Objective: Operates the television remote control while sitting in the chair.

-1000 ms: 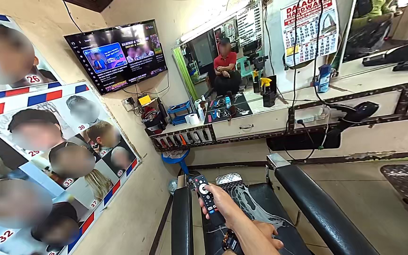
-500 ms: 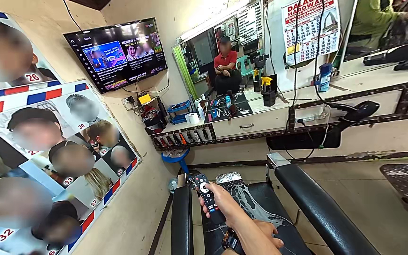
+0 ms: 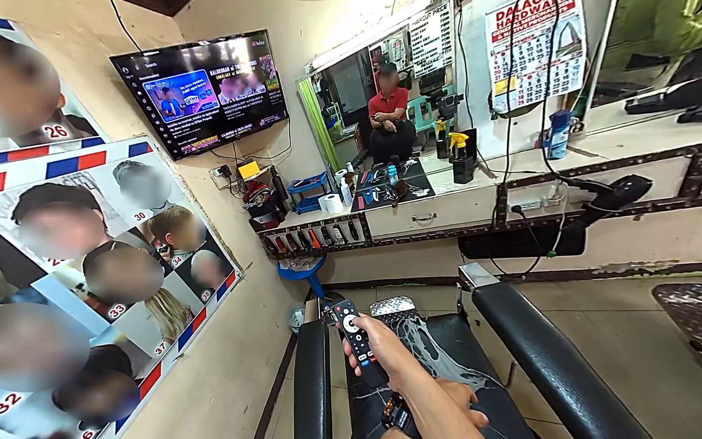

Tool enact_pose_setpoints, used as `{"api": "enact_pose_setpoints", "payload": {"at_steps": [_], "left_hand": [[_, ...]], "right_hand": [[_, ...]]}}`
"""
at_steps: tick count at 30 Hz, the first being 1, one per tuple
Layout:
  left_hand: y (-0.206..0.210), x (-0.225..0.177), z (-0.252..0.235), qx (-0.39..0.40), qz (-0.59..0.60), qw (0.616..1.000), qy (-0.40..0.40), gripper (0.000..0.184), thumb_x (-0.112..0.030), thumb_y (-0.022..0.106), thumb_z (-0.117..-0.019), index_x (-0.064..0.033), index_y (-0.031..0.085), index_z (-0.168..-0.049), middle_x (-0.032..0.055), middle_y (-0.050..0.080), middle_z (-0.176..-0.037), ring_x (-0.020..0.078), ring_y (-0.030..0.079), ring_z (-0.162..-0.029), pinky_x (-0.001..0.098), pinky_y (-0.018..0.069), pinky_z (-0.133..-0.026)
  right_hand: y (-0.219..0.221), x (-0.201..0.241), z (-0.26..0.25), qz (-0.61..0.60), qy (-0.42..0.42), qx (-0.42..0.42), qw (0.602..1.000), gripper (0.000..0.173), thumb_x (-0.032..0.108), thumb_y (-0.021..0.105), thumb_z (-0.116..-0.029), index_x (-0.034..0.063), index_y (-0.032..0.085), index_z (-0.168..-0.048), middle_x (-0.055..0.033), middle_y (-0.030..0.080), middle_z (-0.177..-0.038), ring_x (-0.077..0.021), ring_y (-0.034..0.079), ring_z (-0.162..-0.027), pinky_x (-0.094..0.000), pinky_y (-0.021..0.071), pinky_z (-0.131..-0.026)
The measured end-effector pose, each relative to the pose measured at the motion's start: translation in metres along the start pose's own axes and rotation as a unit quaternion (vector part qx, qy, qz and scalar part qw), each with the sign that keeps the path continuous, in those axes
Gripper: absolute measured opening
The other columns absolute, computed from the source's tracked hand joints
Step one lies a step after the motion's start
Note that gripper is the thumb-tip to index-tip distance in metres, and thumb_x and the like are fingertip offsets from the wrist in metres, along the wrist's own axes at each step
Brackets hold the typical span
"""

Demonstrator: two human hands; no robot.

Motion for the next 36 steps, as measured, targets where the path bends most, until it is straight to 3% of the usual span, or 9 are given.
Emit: {"api": "enact_pose_setpoints", "payload": {"at_steps": [36], "left_hand": [[0.014,0.020,-0.016,-0.036,0.024,0.999,0.002,0.044,-0.033,0.056,-0.1056,-0.0023,0.062,-0.137,0.0203,0.069,-0.128,0.0346,0.065,-0.122,0.0536,0.0457,-0.108]], "right_hand": [[-0.002,0.001,-0.001,-0.006,-0.006,-0.019,1.000,0.044,0.031,0.024,-0.1137,0.0042,0.056,-0.129,-0.0109,0.064,-0.074,-0.0190,0.064,-0.055,-0.0299,0.0545,-0.048]]}}
Point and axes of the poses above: each hand's wrist, its own z-axis away from the middle knuckle, its own y-axis out of the palm, x = y × z, the point moved 3 cm from there along -z, towards the middle knuckle
